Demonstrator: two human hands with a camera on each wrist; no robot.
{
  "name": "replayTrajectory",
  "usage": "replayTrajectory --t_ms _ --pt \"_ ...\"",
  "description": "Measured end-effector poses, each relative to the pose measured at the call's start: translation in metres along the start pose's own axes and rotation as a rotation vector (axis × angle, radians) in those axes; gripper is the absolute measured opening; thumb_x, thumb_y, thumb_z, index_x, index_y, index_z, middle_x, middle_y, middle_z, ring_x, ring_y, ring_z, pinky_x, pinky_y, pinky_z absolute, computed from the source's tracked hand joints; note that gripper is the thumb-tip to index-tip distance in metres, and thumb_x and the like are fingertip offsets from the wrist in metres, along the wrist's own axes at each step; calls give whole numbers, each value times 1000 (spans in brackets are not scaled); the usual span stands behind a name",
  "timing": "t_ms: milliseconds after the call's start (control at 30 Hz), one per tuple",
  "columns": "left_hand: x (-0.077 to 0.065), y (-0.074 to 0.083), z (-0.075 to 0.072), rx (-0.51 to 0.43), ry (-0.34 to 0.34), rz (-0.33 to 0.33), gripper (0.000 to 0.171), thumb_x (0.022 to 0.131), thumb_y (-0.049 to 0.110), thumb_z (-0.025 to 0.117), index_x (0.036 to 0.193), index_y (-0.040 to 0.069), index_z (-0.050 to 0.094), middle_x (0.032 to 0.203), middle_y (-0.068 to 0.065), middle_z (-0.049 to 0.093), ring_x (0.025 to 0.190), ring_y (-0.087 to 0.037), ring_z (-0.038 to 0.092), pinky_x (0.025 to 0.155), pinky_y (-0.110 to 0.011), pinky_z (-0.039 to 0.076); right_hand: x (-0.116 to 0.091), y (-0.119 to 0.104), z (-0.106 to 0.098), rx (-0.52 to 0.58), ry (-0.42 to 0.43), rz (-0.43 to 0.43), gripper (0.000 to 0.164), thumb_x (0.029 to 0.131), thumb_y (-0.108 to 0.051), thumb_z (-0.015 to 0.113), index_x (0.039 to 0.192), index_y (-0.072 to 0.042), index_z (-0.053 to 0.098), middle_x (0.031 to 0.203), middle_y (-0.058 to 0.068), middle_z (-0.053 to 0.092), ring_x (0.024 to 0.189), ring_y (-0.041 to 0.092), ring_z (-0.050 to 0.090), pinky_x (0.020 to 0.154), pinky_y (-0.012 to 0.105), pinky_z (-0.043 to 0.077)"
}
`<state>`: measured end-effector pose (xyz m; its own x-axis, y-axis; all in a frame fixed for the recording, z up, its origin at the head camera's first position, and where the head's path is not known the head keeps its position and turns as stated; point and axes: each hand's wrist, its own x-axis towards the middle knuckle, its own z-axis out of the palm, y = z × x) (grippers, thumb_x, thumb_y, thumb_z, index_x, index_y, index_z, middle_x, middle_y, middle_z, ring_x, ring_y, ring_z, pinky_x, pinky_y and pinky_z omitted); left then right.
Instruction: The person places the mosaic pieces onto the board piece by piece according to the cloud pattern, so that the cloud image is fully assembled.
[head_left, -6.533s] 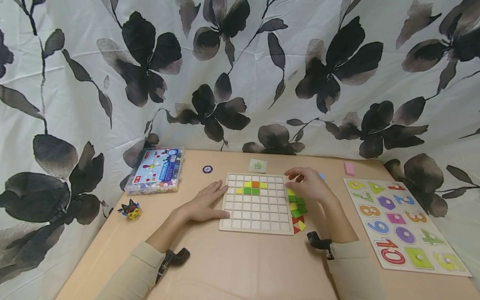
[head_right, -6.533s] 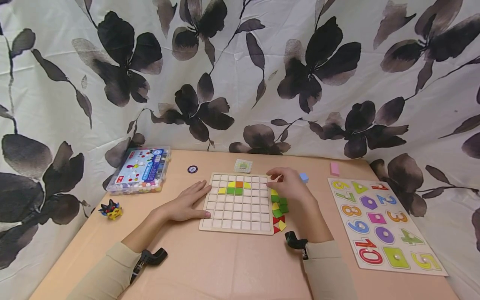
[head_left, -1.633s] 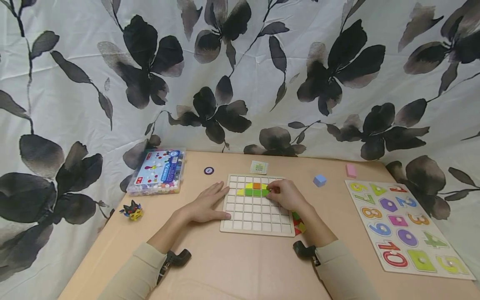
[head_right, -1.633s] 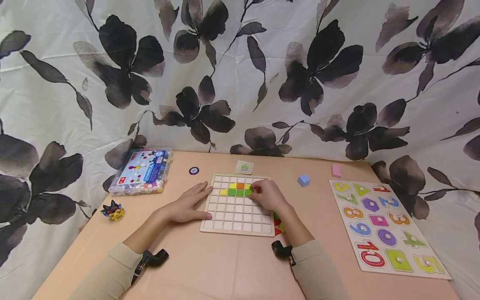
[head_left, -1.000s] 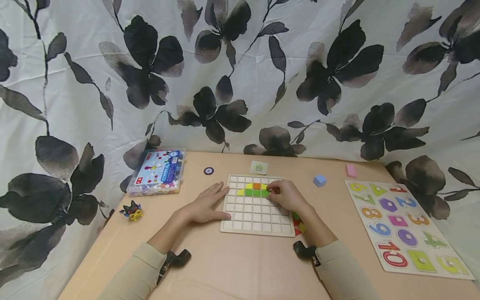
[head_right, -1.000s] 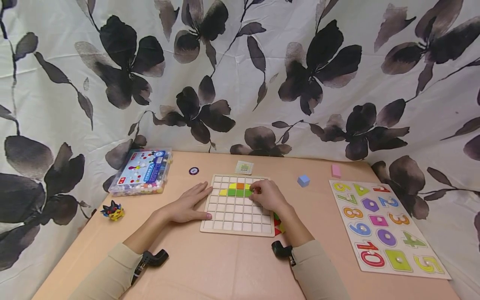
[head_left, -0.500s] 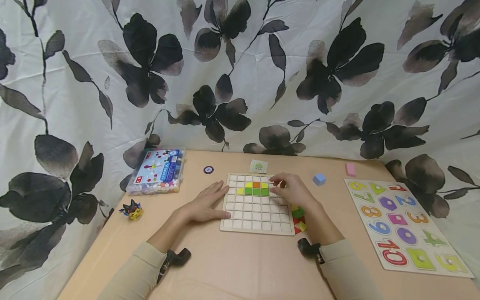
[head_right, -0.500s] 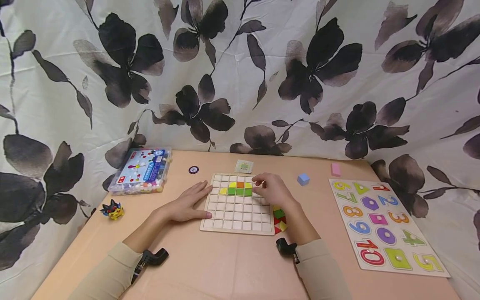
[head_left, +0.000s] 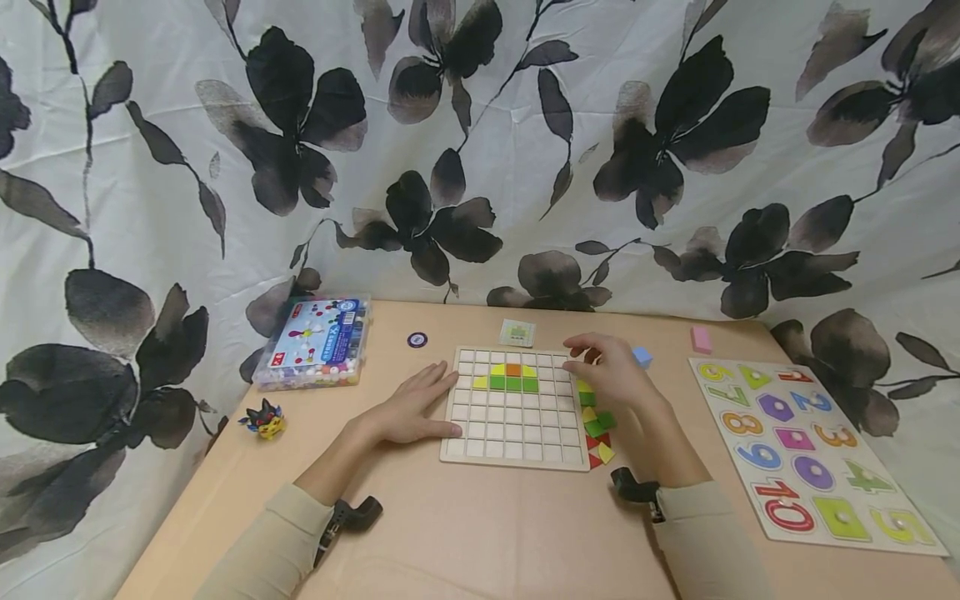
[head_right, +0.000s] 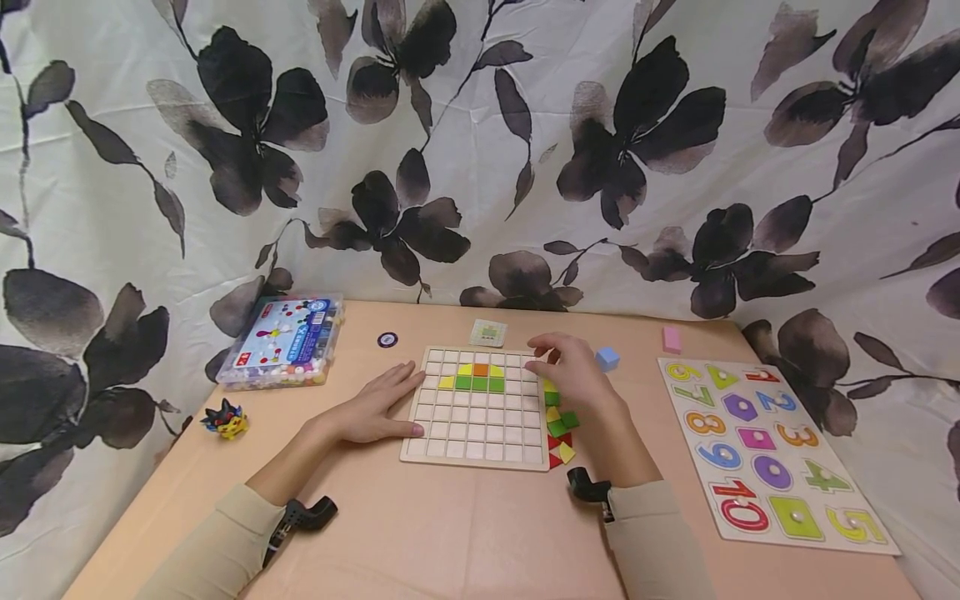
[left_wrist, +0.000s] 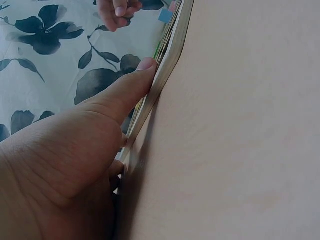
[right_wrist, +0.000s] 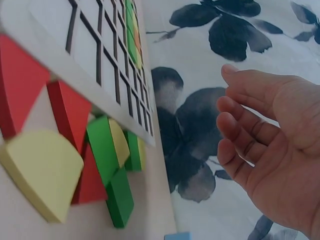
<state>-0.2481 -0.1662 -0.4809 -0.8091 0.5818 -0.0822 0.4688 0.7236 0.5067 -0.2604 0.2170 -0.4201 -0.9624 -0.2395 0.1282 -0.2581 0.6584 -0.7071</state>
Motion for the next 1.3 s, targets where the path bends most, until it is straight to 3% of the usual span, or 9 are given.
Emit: replayTrajectory --t_ms 500,833,1067,1300 --pt "0 0 1 -18 4 -1 104 90 69 66 167 15 23 176 -17 5 163 -38 2 130 -61 7 -3 30 -5 57 -33 170 39 99 -23 73 136 -13 67 121 8 63 103 30 54 75 37 53" --pt "0 1 1 -18 1 -3 104 90 70 66 167 16 22 176 -16 4 163 -37 2 130 -61 7 3 51 1 -17 -127 73 29 95 -7 74 123 0 73 107 12 73 97 26 63 88 37 53" --pt "-1 3 -1 -22 3 1 103 91 68 67 167 16 22 176 -16 4 163 -37 2 130 -60 6 5 58 5 -58 -162 42 22 93 -5 76 114 0 76 97 9 72 90 22 60 77 28 52" --pt "-1 4 -3 -31 5 -5 102 90 67 68 167 16 24 176 -17 6 163 -37 1 130 -61 7 6 57 6 -31 -175 59 21 94 -5 75 113 2 77 96 10 70 88 23 58 73 26 49"
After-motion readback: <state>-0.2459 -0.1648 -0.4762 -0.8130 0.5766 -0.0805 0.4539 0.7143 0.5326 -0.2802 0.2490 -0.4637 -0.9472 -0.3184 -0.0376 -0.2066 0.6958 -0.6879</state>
